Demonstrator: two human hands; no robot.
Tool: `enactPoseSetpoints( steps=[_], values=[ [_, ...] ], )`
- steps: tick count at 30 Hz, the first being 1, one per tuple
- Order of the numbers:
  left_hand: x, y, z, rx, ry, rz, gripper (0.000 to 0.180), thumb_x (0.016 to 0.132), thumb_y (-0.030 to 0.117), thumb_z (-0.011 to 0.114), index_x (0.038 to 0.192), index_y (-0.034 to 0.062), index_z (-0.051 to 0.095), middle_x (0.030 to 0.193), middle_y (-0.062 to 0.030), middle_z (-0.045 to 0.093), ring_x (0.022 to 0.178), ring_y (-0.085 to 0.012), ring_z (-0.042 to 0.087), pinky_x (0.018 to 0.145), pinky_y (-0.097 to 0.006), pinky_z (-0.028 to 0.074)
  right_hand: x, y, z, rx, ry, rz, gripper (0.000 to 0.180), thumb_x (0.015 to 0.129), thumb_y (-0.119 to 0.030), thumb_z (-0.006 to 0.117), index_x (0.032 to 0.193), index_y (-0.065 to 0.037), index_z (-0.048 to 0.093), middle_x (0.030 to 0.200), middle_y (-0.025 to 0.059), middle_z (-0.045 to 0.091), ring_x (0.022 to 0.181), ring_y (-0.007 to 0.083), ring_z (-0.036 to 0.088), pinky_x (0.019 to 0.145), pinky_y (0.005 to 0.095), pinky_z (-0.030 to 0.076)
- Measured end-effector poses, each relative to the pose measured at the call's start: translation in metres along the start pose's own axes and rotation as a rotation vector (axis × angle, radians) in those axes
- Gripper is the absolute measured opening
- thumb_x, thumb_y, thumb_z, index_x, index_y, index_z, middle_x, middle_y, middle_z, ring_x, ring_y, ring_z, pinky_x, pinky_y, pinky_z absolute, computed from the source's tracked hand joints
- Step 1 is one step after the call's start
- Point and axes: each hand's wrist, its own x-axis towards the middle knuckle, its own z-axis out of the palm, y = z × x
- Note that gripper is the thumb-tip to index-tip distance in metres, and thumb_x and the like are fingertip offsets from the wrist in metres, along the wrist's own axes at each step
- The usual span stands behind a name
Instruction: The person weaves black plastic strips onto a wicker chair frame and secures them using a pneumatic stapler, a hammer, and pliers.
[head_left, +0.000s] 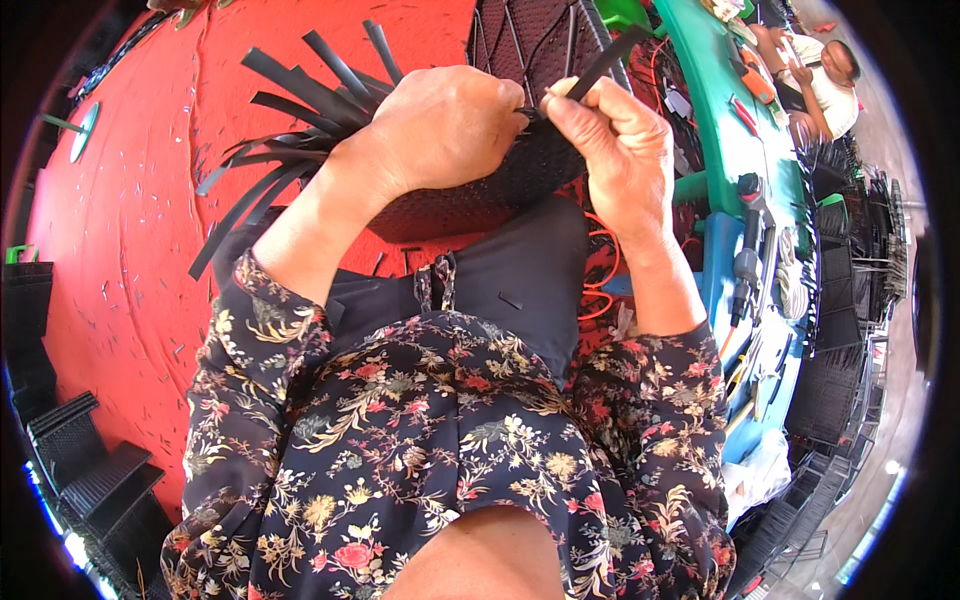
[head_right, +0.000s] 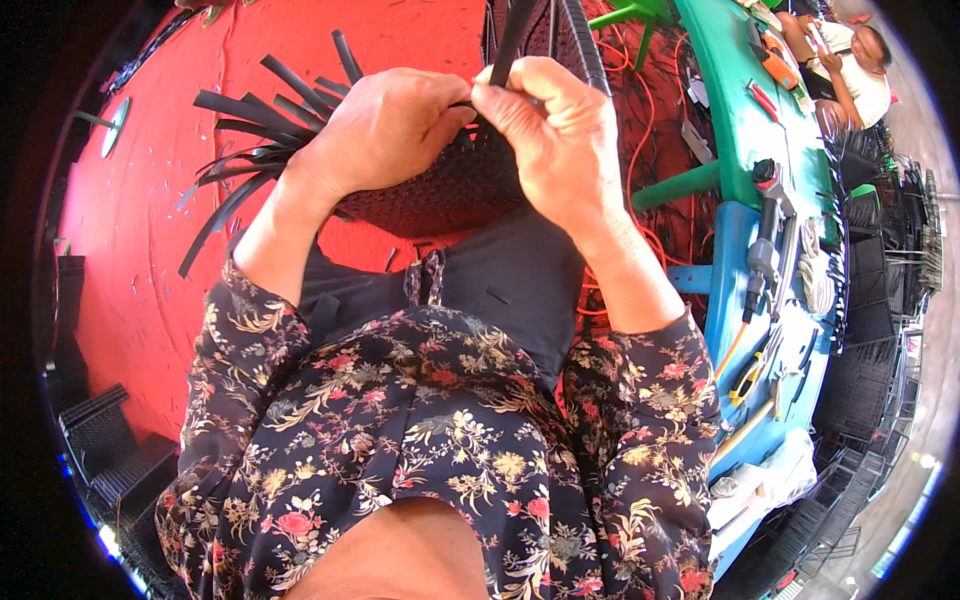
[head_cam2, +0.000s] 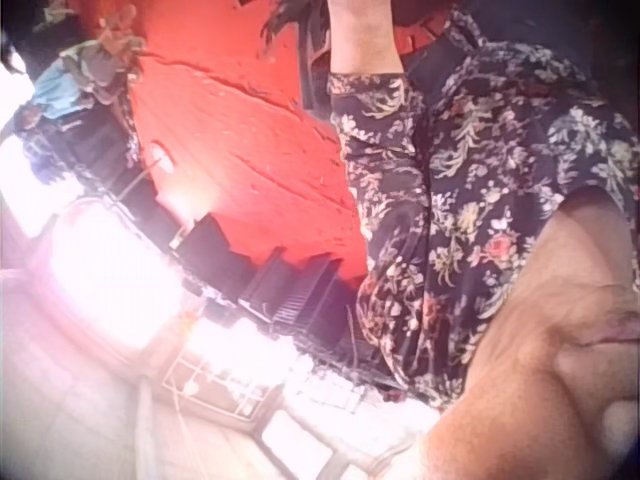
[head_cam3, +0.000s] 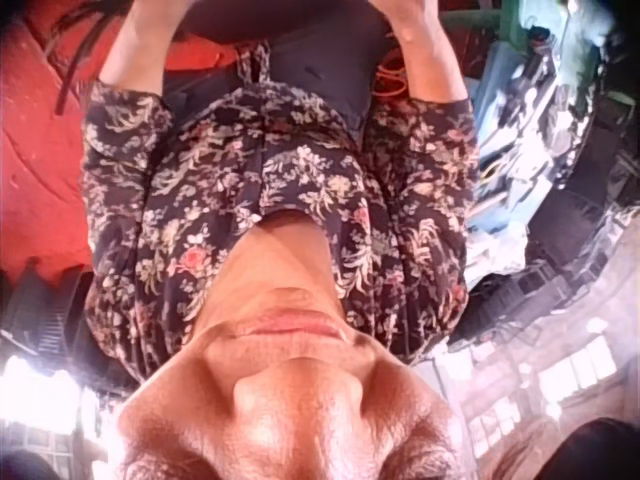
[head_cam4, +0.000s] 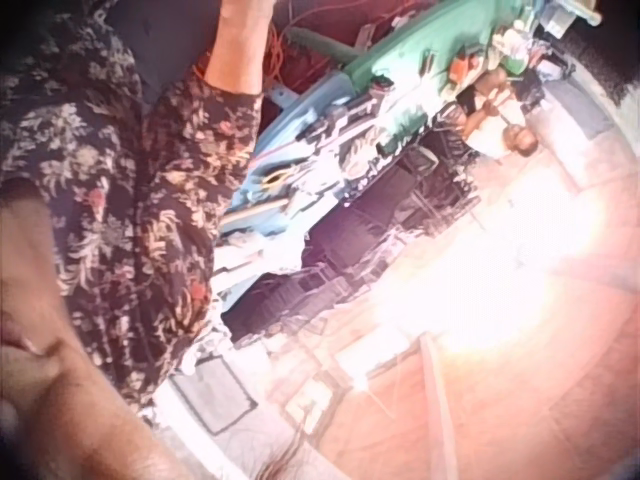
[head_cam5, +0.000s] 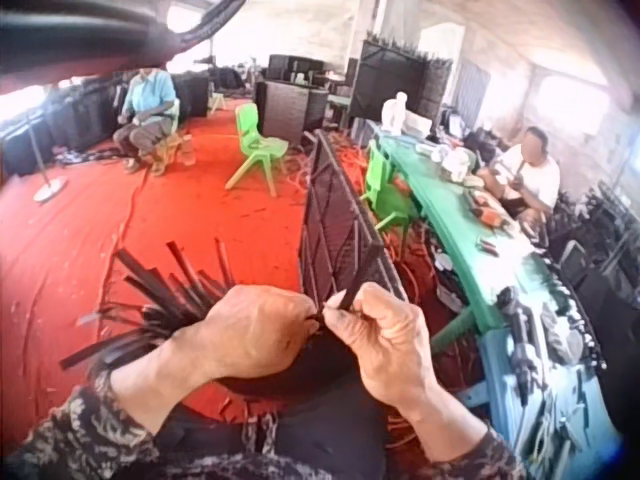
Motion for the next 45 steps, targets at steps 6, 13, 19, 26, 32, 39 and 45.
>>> enactPoseSetpoints(
  steps=[6, 13, 19, 26, 32, 39, 45],
  values=[
    [0.001, 0.013, -0.003, 0.071, 0.007, -0.066, 0.014, 0.08, 0.017, 0.063, 0.077, 0.0041, 0.058, 0.068, -0.0171, 0.058, 0.074, -0.0385, 0.06, 0.061, -0.047, 0.047, 0.006, 0.002, 0.002, 0.23, 0.034, 0.135, 0.02, 0.091, -0.011, 0.062, 0.074, -0.002, 0.059, 0.065, -0.0015, 0.059, 0.056, 0.0007, 0.043, 0.049, 0.0172, 0.031],
    [-0.005, 0.016, 0.002, 0.063, 0.056, -0.063, 0.019, 0.08, 0.02, 0.065, 0.077, 0.0032, 0.057, 0.07, -0.0157, 0.059, 0.072, -0.0374, 0.06, 0.062, -0.048, 0.047, 0.014, -0.017, -0.005, 0.091, -0.021, 0.066, 0.024, 0.09, -0.012, 0.06, 0.069, -0.001, 0.058, 0.061, 0.0014, 0.06, 0.054, 0.003, 0.046, 0.048, 0.0204, 0.033],
    [-0.003, 0.02, -0.001, 0.11, 0.053, -0.052, 0.02, 0.081, 0.021, 0.064, 0.083, 0.0026, 0.059, 0.074, -0.0146, 0.06, 0.072, -0.0364, 0.061, 0.062, -0.046, 0.048, 0.065, -0.008, 0.001, -0.296, -0.096, -0.04, 0.042, 0.087, -0.017, 0.064, 0.058, -0.002, 0.038, 0.052, 0.0028, 0.03, 0.052, 0.0057, 0.032, 0.046, 0.0306, 0.03],
    [-0.001, 0.023, -0.005, 0.146, 0.061, -0.031, 0.02, 0.08, 0.021, 0.065, 0.083, 0.003, 0.058, 0.073, -0.0144, 0.059, 0.071, -0.0359, 0.06, 0.059, -0.045, 0.048, 0.083, 0.023, 0.004, -0.362, -0.195, -0.026, 0.034, 0.087, -0.015, 0.061, 0.061, -0.001, 0.044, 0.053, 0.0051, 0.044, 0.05, 0.0096, 0.04, 0.048, 0.0309, 0.035],
    [0.002, 0.021, -0.007, 0.098, 0.093, -0.031, 0.02, 0.078, 0.02, 0.067, 0.08, 0.0027, 0.057, 0.072, -0.0146, 0.059, 0.07, -0.0364, 0.06, 0.059, -0.046, 0.047, 0.051, 0.003, -0.005, 0.716, -0.097, 0.28, 0.015, 0.094, -0.012, 0.054, 0.082, -0.003, 0.054, 0.074, 0.0048, 0.05, 0.066, 0.0143, 0.047, 0.061, 0.028, 0.038],
    [0.001, 0.02, 0.0, 0.115, 0.102, -0.024, 0.02, 0.078, 0.02, 0.067, 0.081, 0.0028, 0.057, 0.071, -0.0148, 0.059, 0.068, -0.0366, 0.06, 0.059, -0.046, 0.048, 0.034, -0.022, -0.007, 0.737, -0.142, 0.333, 0.014, 0.091, -0.012, 0.059, 0.08, -0.003, 0.055, 0.07, 0.0025, 0.051, 0.063, 0.0134, 0.049, 0.056, 0.0259, 0.039],
    [0.0, 0.024, -0.004, 0.168, 0.046, -0.032, 0.02, 0.079, 0.02, 0.067, 0.089, 0.0043, 0.059, 0.075, -0.0136, 0.059, 0.071, -0.0352, 0.061, 0.059, -0.045, 0.048, 0.083, 0.0, 0.005, 0.286, -0.228, 0.45, 0.023, 0.093, -0.012, 0.056, 0.072, -0.003, 0.055, 0.062, 0.0015, 0.055, 0.053, 0.0105, 0.054, 0.051, 0.0247, 0.042]
  ],
)
